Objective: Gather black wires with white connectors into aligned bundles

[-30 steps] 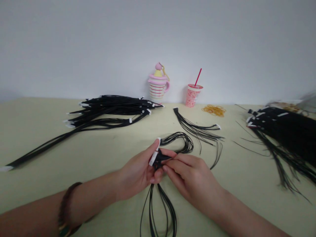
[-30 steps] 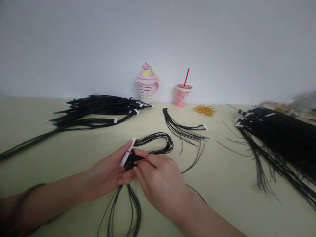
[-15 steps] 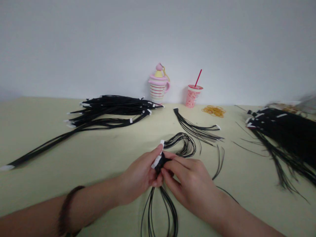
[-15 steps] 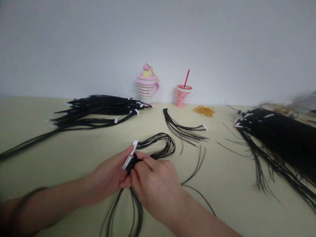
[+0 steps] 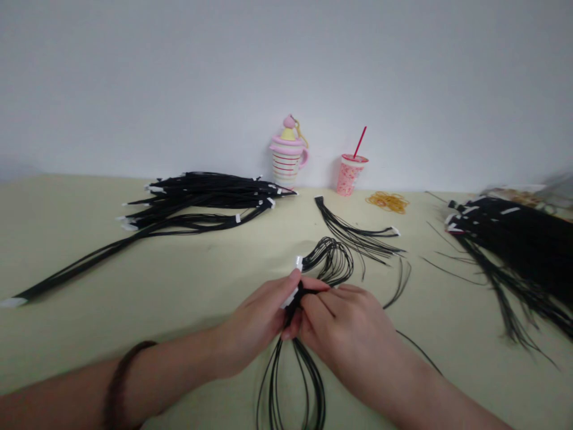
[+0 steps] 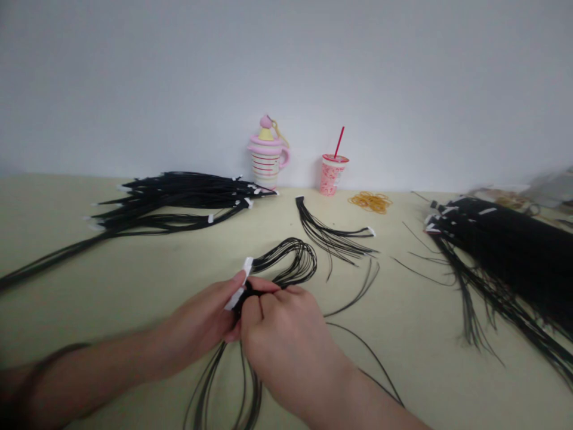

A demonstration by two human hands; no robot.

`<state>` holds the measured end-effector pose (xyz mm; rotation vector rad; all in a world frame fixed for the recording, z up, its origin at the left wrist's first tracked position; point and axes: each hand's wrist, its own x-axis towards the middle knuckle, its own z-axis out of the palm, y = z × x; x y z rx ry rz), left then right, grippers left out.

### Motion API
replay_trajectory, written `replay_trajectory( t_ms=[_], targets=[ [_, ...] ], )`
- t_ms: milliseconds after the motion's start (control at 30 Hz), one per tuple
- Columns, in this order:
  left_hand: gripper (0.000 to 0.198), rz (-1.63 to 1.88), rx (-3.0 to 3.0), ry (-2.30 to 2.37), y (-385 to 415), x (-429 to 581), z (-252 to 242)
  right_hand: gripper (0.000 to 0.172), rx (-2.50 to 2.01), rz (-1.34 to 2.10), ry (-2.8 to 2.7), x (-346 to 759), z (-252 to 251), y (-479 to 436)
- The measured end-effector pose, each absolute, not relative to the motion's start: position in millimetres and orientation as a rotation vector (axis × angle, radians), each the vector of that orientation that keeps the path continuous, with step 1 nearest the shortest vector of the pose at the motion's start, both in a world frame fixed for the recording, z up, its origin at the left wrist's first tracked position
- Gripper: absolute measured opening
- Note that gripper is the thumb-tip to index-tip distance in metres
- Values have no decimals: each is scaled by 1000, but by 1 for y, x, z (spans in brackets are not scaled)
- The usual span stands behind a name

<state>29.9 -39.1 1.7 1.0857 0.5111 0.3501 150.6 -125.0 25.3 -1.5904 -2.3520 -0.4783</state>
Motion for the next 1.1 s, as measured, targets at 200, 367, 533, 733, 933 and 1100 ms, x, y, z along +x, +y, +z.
replay_trajectory(
  t_ms=[200,367,533,733,933,1100],
  targets=[
    [39,420,1058,503,-40,32,-3,5,-1643,-485,-2338,148,29,-128],
    [39,442,997,573,-39,33,3,19,-1642,-251,-2147,159,34,-127],
    [40,342,834,584,-30,30,11,15,-1375,1092,-1605,181,51,-132],
    [36,318,765,605,-25,25,14,10,-749,1329,-1051,231,74,-145],
    [40,294,798,599,-26,26,16,9,-528,713,-683,269,84,-144],
    [45,283,857,655,-28,27,18,11,-873,664,-853,250,77,-131]
  ],
)
